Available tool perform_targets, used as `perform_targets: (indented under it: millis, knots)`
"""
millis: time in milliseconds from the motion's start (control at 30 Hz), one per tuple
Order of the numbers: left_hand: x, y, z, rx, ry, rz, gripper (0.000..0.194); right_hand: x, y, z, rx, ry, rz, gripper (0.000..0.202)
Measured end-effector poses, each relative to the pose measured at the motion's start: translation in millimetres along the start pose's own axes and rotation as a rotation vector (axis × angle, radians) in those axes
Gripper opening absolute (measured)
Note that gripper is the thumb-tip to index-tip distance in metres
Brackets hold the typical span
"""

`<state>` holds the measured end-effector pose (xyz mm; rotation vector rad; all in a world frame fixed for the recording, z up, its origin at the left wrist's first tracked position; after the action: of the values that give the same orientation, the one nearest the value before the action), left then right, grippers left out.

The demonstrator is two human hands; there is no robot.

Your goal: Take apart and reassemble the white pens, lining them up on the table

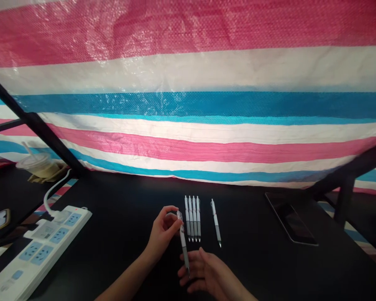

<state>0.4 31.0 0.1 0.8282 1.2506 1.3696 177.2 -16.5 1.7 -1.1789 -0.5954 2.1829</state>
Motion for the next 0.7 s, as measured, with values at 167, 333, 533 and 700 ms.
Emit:
perform_targets:
  millis: [167,333,533,700]
  knots:
    - [1,-2,-0.8,0.005,0.025,0.0,0.032,3,4,-4,-0.014,-0.011,-0.03,0.07]
    - [15,2,-0.3,0.18,-0.009,0.098,0.035,7,10,-11,-0.101,0.036,-0.057,0.075]
    - [56,0,7.4,0.317,-0.011,0.177,0.04,6,8,-9,-0.26,0.027,-0.104,0.075]
    - [76,-11,12.3,0.446,0.052,0.263,0.04,9,5,-10,-0.367,0.041,-0.138,0.074]
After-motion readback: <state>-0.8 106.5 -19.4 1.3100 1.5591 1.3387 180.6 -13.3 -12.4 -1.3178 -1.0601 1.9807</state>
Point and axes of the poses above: each hand's wrist, its own x-axis towards the middle knuckle, its own z-axis out of the palm, y = z × x, the point moved 1 cm from there along x, towards the middle knuckle, and after that the axes turned 14 degrees about y, right-handed, at the moved point
